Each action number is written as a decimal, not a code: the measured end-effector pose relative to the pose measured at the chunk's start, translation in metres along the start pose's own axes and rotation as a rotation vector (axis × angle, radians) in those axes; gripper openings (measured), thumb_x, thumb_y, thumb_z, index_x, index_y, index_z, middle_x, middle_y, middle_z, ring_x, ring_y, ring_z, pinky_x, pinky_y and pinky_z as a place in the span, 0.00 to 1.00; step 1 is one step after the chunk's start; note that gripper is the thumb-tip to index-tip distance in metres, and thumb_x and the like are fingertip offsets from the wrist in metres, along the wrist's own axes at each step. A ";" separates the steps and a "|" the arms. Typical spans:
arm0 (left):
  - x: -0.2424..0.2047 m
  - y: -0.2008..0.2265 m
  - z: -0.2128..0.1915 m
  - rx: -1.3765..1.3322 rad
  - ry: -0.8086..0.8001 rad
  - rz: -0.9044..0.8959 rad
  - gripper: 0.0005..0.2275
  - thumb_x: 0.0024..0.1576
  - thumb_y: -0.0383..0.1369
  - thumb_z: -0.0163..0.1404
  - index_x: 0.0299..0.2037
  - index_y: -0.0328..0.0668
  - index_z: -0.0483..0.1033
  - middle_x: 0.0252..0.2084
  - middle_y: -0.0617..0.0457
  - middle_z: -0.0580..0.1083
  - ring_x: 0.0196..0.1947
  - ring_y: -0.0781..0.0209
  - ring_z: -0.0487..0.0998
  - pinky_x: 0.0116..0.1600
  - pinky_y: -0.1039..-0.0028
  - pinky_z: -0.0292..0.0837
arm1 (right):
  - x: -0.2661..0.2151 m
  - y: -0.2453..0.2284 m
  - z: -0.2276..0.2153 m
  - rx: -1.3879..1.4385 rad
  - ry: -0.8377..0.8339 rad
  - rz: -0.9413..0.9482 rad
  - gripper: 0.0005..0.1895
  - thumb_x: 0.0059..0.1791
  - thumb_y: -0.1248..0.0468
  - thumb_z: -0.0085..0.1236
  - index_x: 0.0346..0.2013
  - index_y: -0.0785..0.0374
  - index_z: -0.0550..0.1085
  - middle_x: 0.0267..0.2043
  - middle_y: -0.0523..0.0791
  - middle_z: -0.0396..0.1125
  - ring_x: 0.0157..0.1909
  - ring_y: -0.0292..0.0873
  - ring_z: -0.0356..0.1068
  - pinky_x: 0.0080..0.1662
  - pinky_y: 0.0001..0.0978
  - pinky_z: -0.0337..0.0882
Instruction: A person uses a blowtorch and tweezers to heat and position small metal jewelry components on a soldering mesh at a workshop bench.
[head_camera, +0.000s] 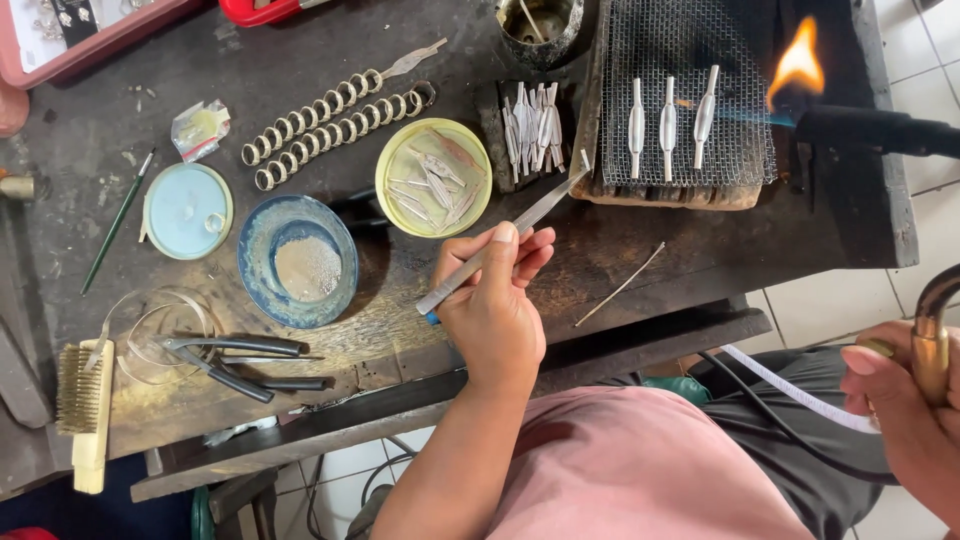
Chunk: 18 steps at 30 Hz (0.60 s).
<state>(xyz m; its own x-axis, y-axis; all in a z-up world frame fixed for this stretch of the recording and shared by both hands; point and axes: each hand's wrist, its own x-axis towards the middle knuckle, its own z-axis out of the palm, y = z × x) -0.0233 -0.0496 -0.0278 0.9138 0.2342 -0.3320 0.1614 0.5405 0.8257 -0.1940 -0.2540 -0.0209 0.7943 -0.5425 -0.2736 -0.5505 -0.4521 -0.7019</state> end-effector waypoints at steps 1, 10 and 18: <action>-0.001 0.000 0.001 0.000 0.002 0.000 0.04 0.47 0.25 0.48 0.25 0.33 0.65 0.22 0.39 0.70 0.23 0.49 0.76 0.32 0.70 0.74 | 0.000 0.002 0.000 -0.001 -0.001 -0.001 0.20 0.51 0.64 0.40 0.18 0.74 0.64 0.12 0.50 0.56 0.17 0.43 0.56 0.24 0.30 0.55; -0.008 0.004 -0.005 0.129 -0.121 0.085 0.07 0.48 0.28 0.49 0.26 0.31 0.66 0.22 0.42 0.70 0.25 0.51 0.78 0.33 0.71 0.77 | 0.000 0.027 0.005 0.025 0.043 0.080 0.18 0.52 0.63 0.41 0.22 0.71 0.64 0.16 0.49 0.57 0.20 0.43 0.56 0.28 0.31 0.56; 0.004 0.005 -0.018 0.323 -0.389 0.549 0.06 0.51 0.20 0.47 0.38 0.29 0.68 0.39 0.42 0.70 0.40 0.55 0.75 0.49 0.72 0.75 | -0.001 -0.001 0.003 -0.023 -0.008 -0.016 0.20 0.52 0.64 0.40 0.17 0.73 0.65 0.12 0.50 0.57 0.17 0.43 0.56 0.26 0.30 0.55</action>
<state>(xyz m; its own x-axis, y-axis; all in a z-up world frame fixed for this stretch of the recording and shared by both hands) -0.0257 -0.0312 -0.0330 0.9509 0.0666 0.3023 -0.3091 0.1496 0.9392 -0.1938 -0.2512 -0.0218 0.8048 -0.5296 -0.2681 -0.5438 -0.4768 -0.6906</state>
